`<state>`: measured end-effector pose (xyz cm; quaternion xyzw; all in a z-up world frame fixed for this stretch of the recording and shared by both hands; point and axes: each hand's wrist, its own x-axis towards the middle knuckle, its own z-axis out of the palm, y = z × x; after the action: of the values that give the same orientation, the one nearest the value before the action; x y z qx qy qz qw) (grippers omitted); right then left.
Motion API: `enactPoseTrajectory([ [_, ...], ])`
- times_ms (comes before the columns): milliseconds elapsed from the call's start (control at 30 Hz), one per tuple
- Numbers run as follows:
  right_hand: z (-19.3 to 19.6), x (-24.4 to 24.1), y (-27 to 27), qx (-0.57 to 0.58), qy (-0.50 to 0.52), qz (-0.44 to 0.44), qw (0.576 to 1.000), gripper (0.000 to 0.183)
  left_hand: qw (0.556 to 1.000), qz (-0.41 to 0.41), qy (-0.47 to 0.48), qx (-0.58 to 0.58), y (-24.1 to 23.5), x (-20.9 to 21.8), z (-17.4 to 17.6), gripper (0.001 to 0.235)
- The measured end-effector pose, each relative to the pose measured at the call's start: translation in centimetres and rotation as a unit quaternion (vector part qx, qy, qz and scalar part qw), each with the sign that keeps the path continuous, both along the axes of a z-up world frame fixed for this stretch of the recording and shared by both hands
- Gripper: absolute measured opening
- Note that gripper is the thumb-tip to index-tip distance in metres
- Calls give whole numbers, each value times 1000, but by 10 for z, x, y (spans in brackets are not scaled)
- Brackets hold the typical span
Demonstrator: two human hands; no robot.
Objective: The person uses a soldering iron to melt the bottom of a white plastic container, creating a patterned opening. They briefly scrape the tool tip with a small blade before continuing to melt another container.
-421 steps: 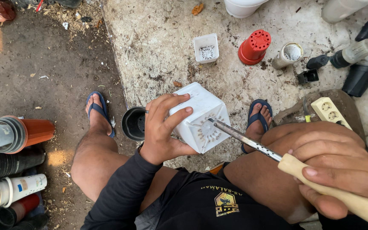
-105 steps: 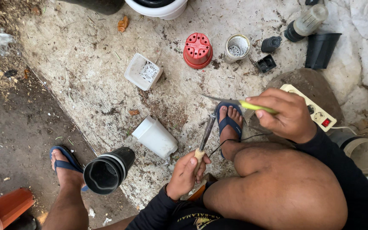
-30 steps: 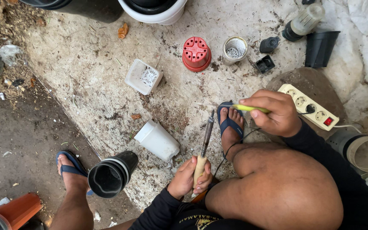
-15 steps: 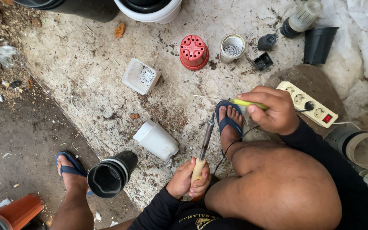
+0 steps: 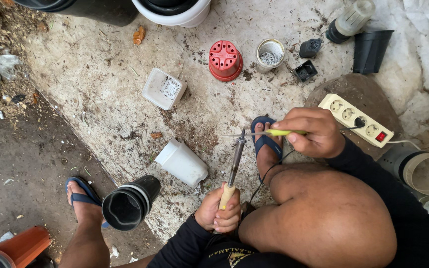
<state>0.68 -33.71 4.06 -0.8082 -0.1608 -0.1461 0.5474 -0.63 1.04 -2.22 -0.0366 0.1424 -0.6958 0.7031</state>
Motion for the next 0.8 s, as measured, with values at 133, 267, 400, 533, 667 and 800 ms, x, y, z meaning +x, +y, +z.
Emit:
enactPoseTrajectory([
  [133, 1, 2, 1, 3, 7, -55, 998, 23, 1000, -5, 9, -27, 1, -2, -4, 59],
  [267, 2, 0, -2, -8, -17, -8, 1000, 22, 998, -2, 45, -33, 0, -2, -7, 59],
  [400, 3, -6, -2, -75, 20, -84, 993, 23, 999, -8, 33, -28, 1, -3, -6, 58],
  [533, 5, -7, -1, -69, -30, -29, 997, 24, 1000, -8, 15, -19, 1, -1, -5, 58],
  [667, 8, -12, -1, -103, 16, -93, 990, 25, 1000, -6, 10, -1, 0, -1, -2, 59],
  [800, 8, -10, -4, -113, -52, -25, 992, 25, 999, -8, -16, 30, -1, 1, 2, 59],
])
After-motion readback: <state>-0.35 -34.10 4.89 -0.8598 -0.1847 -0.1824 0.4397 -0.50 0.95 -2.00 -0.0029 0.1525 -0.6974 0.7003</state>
